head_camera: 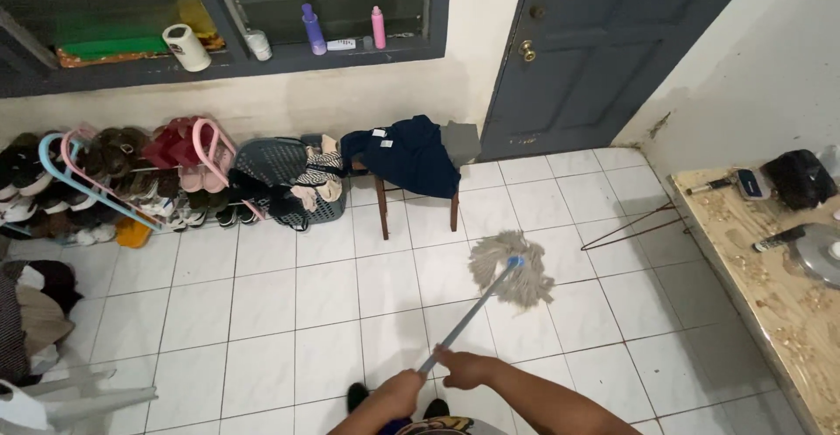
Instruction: The person mops a tiled floor using a string mop, moving back and forth across the room and around furniture. The person navigates around a white plastic chair, a shoe rack, and a wooden table while cleaning the floor surface.
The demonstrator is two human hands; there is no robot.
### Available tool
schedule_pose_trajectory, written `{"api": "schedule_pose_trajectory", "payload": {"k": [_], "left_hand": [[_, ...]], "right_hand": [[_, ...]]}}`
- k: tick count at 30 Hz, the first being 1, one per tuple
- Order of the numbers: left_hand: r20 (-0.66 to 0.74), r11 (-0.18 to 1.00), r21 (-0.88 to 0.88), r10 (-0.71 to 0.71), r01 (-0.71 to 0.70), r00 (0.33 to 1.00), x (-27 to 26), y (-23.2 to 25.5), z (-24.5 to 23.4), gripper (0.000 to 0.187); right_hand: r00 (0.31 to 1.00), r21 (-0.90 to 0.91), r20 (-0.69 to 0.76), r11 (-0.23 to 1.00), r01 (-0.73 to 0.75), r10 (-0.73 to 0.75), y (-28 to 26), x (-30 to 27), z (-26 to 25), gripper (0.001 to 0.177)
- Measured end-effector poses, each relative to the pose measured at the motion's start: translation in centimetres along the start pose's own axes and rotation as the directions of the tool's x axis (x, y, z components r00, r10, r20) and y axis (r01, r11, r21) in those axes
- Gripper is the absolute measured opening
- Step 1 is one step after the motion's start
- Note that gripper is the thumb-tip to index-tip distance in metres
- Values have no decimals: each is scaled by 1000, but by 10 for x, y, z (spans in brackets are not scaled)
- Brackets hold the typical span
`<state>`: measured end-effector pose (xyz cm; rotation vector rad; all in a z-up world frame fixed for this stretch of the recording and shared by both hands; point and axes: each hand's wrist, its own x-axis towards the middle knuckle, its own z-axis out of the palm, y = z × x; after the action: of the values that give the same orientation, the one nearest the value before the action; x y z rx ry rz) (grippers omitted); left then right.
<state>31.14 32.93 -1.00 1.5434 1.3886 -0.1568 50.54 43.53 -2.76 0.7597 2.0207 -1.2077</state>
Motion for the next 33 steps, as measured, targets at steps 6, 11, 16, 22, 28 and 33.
{"api": "schedule_pose_trajectory", "payload": {"k": [6,11,16,22,28,33], "left_hand": [[-47,979,157,137,-128,990,8,-29,-12,33],[204,875,-267,-359,404,911,-78,-16,-82,54],[158,984,-93,-138,154,978,-50,-21,-88,37],[71,988,155,12,-23,997,49,17,-59,27],[-38,992,119,53,-48,998,108,95,-34,46],[-86,994,105,2,7,996,95,103,4,39]], "right_hand": [[992,-29,-122,999,18,-22,-11,16,-8,81],[992,75,61,991,108,-113,-82,-7,-36,95],[992,-24,13,991,129,-129,-68,6,-45,91],[992,-14,-108,998,56,-57,28,7,-50,88],[979,-46,-197,998,48,-57,138,-10,-51,94],[979,-90,-74,979,182,-188,143,-59,-66,90]]}}
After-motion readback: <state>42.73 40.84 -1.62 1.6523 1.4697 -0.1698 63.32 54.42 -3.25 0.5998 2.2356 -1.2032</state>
